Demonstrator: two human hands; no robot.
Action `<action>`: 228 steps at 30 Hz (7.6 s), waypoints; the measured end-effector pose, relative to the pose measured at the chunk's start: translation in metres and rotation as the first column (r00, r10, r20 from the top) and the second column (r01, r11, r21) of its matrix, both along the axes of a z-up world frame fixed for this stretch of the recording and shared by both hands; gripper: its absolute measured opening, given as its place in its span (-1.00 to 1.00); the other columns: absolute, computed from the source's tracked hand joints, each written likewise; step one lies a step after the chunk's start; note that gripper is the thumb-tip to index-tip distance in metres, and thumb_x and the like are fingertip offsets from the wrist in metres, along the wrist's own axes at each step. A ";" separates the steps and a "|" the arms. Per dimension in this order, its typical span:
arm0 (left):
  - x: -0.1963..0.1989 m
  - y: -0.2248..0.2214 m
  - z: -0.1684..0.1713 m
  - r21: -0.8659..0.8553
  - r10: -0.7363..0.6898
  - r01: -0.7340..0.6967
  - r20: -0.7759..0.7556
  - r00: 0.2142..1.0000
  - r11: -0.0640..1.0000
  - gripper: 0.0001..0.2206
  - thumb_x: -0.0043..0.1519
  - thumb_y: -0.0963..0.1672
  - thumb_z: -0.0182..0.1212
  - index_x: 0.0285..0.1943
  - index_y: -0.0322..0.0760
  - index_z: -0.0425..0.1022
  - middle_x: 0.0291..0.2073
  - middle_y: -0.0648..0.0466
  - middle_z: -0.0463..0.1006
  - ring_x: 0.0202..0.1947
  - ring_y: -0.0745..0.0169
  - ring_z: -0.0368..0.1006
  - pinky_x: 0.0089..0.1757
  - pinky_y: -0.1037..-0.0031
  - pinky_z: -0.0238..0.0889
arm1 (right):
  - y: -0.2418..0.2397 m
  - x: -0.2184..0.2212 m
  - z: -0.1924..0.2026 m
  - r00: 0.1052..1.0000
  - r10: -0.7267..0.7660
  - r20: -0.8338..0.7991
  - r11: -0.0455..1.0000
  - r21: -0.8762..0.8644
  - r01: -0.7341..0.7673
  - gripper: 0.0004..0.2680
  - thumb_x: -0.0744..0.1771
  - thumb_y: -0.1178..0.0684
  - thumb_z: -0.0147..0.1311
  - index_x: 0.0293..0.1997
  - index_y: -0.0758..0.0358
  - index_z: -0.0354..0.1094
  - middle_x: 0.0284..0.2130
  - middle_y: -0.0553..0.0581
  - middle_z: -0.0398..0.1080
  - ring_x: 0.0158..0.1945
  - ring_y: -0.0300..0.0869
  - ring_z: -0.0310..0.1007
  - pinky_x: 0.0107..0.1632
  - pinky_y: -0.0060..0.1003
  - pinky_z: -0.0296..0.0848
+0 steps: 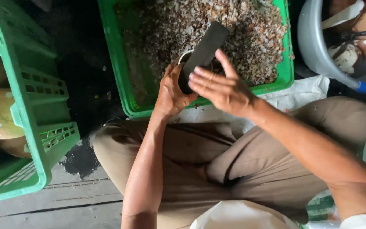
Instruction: Sharpening a large blade using a small sharpening stone while sitting on the floor
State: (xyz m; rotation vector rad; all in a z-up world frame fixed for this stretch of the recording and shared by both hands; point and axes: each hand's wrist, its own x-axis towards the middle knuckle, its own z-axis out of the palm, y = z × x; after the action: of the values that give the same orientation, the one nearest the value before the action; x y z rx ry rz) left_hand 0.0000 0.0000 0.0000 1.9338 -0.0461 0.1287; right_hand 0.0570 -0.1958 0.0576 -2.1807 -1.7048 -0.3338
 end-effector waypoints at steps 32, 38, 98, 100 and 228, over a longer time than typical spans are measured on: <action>-0.001 -0.001 0.009 0.040 -0.005 0.008 -0.083 0.997 0.999 -0.24 -0.15 -0.12 0.37 0.32 -0.49 0.26 0.35 -0.30 0.19 0.38 -0.27 0.08 0.15 0.02 0.19 | -0.022 0.047 0.000 0.963 -0.201 0.178 0.980 0.020 0.200 -0.87 0.44 0.24 0.31 0.10 0.19 0.59 0.03 0.13 0.65 0.14 -0.02 0.68 0.58 0.17 -0.44; -0.004 -0.003 0.009 0.026 0.015 -0.014 -0.052 0.999 1.000 -0.28 -0.13 -0.13 0.37 0.29 -0.46 0.30 0.33 -0.31 0.24 0.37 -0.25 0.15 0.20 0.10 0.18 | -0.018 0.028 0.000 0.992 -0.071 0.101 0.996 -0.041 0.076 -0.79 0.41 0.31 0.11 0.16 0.28 0.50 0.13 0.20 0.54 0.21 0.03 0.55 0.46 0.35 -0.18; 0.001 -0.002 0.018 0.013 -0.005 0.005 -0.036 0.999 1.000 -0.31 -0.16 -0.13 0.31 0.25 -0.48 0.33 0.24 -0.22 0.30 0.26 -0.22 0.21 0.09 0.11 0.27 | -0.012 0.048 0.006 0.995 -0.074 0.069 0.996 -0.043 0.077 -0.74 0.35 0.32 0.26 0.17 0.36 0.46 0.12 0.32 0.48 0.23 0.16 0.47 0.42 0.26 0.15; 0.001 -0.003 0.018 0.015 -0.005 0.006 -0.034 0.999 1.000 -0.29 -0.15 -0.13 0.30 0.28 -0.47 0.30 0.28 -0.23 0.28 0.31 -0.24 0.18 0.12 0.08 0.24 | -0.009 0.041 0.010 0.993 -0.087 0.073 0.996 0.004 0.087 -0.79 0.37 0.31 0.25 0.14 0.37 0.51 0.09 0.33 0.52 0.21 0.16 0.51 0.42 0.32 0.10; -0.045 -0.014 -0.004 -0.069 0.323 -0.319 0.070 0.944 0.945 -0.38 -0.15 -0.11 0.32 0.17 -0.42 0.43 0.29 -0.29 0.33 0.34 -0.16 0.27 0.25 0.16 0.20 | 0.000 0.006 -0.011 0.990 0.138 -0.023 0.990 0.045 -0.137 -0.80 0.41 0.23 0.10 0.16 0.14 0.49 0.08 0.15 0.53 0.16 0.04 0.55 0.40 0.51 -0.30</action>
State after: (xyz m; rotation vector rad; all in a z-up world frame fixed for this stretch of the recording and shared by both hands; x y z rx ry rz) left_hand -0.0452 -0.0137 -0.0041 1.8665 0.2195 0.4215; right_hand 0.0628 -0.1960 0.0469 -2.0153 -1.8050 -0.3026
